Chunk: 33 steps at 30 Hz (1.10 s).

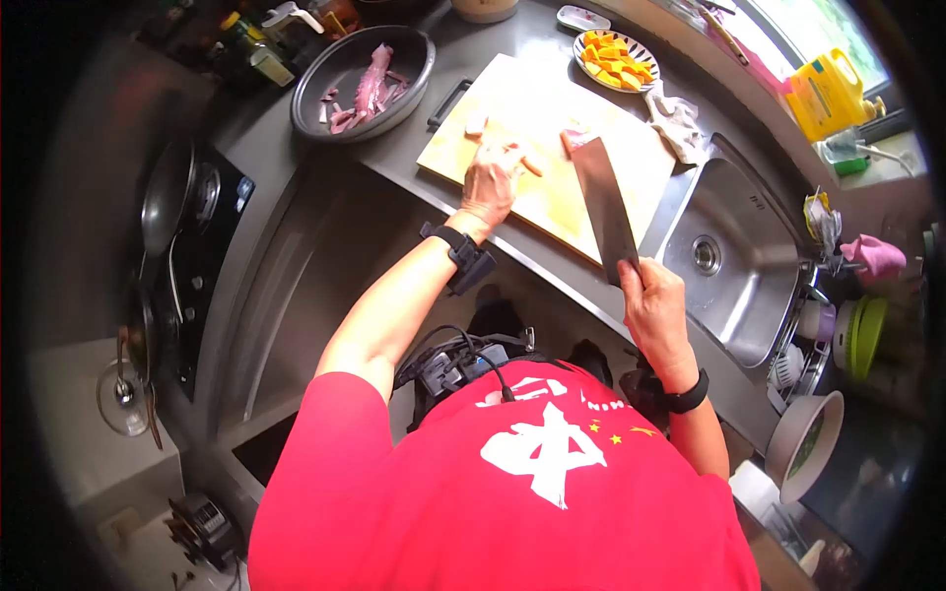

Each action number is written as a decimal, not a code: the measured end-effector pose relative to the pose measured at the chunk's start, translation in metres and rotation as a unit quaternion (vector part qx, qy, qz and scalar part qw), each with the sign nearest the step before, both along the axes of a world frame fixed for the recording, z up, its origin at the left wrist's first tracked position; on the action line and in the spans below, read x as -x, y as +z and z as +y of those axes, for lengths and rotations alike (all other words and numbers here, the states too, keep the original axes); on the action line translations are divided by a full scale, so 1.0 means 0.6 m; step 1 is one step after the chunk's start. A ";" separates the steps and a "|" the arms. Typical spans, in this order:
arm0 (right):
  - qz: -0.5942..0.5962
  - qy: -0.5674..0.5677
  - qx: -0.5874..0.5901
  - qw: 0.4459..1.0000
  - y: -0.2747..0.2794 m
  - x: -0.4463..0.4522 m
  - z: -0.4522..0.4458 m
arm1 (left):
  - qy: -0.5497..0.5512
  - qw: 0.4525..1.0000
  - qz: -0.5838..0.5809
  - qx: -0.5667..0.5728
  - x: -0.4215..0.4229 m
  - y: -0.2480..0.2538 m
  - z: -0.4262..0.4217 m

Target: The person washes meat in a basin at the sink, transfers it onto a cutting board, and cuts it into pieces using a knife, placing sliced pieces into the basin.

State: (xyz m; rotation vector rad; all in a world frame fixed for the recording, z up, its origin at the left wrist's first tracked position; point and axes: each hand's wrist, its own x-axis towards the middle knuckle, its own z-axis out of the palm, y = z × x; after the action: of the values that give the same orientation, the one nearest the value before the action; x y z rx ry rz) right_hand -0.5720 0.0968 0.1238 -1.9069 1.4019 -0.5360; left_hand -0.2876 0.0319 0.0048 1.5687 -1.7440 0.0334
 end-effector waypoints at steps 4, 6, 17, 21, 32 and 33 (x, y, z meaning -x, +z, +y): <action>0.084 0.029 0.088 0.992 -0.008 -0.081 -0.036 | -0.031 0.999 -0.013 -0.029 -0.016 -0.007 -0.018; 0.115 0.036 0.134 0.984 -0.022 -0.100 -0.054 | -0.074 0.997 0.008 -0.020 -0.021 -0.006 -0.020; 0.157 0.099 0.093 0.978 -0.067 -0.124 -0.126 | -0.038 0.999 -0.013 -0.023 -0.018 -0.024 -0.032; 0.169 0.140 0.105 0.970 -0.070 -0.118 -0.138 | -0.032 0.998 -0.038 -0.044 -0.011 -0.026 -0.035; 0.148 0.207 0.037 0.966 -0.057 -0.108 -0.163 | -0.003 0.997 -0.072 -0.040 0.001 -0.016 -0.044; 0.148 0.214 0.006 0.966 -0.053 -0.108 -0.166 | 0.001 0.997 -0.073 -0.037 0.002 -0.016 -0.045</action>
State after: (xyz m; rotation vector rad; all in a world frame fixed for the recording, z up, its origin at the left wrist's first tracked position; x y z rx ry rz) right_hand -0.5071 -0.0027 0.0918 -2.2827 1.1042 -0.0516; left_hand -0.2886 0.0052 -0.0046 1.6578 -1.8752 0.0870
